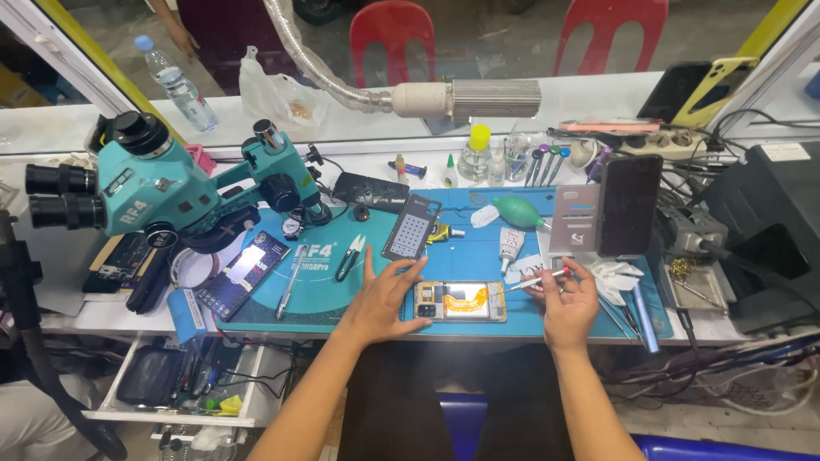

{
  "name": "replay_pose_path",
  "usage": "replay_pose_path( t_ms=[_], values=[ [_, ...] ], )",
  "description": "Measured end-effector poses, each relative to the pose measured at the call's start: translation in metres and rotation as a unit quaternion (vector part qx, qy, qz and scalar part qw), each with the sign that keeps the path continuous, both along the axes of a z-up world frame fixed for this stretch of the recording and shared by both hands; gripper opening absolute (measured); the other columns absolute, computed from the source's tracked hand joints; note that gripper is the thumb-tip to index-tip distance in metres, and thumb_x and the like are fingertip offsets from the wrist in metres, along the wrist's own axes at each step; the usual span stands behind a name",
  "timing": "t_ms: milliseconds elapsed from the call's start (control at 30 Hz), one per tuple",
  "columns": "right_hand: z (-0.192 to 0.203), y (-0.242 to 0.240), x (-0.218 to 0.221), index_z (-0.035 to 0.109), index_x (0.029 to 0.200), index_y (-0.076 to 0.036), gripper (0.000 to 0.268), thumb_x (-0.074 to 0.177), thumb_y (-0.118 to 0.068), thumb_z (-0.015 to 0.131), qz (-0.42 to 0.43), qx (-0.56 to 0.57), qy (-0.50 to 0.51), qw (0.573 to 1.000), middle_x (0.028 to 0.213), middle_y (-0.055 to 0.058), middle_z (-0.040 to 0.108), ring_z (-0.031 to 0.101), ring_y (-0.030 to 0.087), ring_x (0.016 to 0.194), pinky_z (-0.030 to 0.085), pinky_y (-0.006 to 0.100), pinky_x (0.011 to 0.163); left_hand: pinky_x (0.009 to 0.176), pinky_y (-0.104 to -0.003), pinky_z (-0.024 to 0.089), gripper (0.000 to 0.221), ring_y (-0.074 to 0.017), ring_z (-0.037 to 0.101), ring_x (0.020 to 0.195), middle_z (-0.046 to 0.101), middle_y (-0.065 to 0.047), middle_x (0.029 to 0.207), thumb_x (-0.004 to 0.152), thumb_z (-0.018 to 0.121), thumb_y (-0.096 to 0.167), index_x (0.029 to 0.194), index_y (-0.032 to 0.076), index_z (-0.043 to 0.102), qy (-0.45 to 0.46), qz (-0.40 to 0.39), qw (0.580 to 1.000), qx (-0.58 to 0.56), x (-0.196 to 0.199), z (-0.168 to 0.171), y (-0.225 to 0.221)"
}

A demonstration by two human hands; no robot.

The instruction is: A technician is repairing a smartphone at a dedicated repair bench, using precision tools to manipulate internal components and then testing the device's touchscreen functionality.

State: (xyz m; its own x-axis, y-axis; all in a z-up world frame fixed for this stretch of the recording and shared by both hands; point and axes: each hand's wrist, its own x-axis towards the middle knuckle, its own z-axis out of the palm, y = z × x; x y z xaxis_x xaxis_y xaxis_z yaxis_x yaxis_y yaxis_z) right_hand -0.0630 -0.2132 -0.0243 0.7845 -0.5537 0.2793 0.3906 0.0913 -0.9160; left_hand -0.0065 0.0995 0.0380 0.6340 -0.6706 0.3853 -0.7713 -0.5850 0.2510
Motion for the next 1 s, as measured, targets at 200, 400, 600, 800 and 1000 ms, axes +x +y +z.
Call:
replay_pose_path(
  t_ms=[200, 400, 600, 800, 1000],
  values=[
    [0.017, 0.037, -0.002, 0.049, 0.132, 0.003, 0.037, 0.097, 0.005, 0.063, 0.003, -0.136, -0.015, 0.991, 0.099, 0.027, 0.071, 0.075, 0.034, 0.087, 0.068, 0.043, 0.071, 0.114, -0.081, 0.004, 0.114, -0.027, 0.056, 0.131, 0.076, -0.005, 0.116, 0.072, 0.081, 0.06, 0.161, 0.012, 0.027, 0.012, 0.01, 1.0, -0.014, 0.002, -0.011, 0.002],
    [0.048, 0.092, 0.004, 0.059, 0.126, 0.0, 0.04, 0.088, 0.009, 0.07, 0.075, -0.301, -0.089, 0.947, 0.096, 0.016, 0.077, 0.078, 0.031, 0.086, 0.068, 0.04, 0.069, 0.116, -0.079, 0.002, 0.115, -0.0288, 0.051, 0.137, 0.075, -0.004, 0.121, 0.066, 0.08, 0.049, 0.161, 0.015, 0.025, 0.045, 0.005, 0.999, -0.028, 0.0, -0.002, 0.005],
    [0.04, 0.094, 0.01, 0.066, 0.124, -0.004, 0.039, 0.087, 0.002, 0.075, 0.041, -0.408, -0.121, 0.904, 0.091, 0.009, 0.078, 0.077, 0.024, 0.081, 0.066, 0.033, 0.067, 0.116, -0.079, 0.002, 0.116, -0.0286, 0.05, 0.137, 0.075, -0.004, 0.12, 0.065, 0.077, 0.044, 0.163, 0.015, 0.023, 0.042, 0.015, 0.999, -0.028, -0.003, 0.0, 0.004],
    [0.041, 0.088, 0.008, 0.063, 0.126, -0.004, 0.039, 0.089, 0.005, 0.07, 0.049, -0.417, -0.112, 0.901, 0.091, 0.008, 0.077, 0.077, 0.023, 0.081, 0.065, 0.033, 0.069, 0.116, -0.079, 0.001, 0.118, -0.0274, 0.05, 0.138, 0.075, -0.003, 0.12, 0.064, 0.075, 0.044, 0.164, 0.017, 0.019, 0.042, 0.023, 0.999, -0.022, -0.001, -0.003, 0.004],
    [0.04, 0.089, 0.009, 0.063, 0.126, -0.003, 0.036, 0.091, 0.004, 0.07, 0.05, -0.409, -0.108, 0.905, 0.089, 0.008, 0.076, 0.077, 0.023, 0.08, 0.065, 0.034, 0.069, 0.117, -0.078, 0.003, 0.118, -0.027, 0.05, 0.138, 0.075, -0.002, 0.121, 0.064, 0.075, 0.045, 0.164, 0.018, 0.019, 0.039, 0.028, 0.999, -0.009, -0.002, -0.001, 0.004]
  ],
)
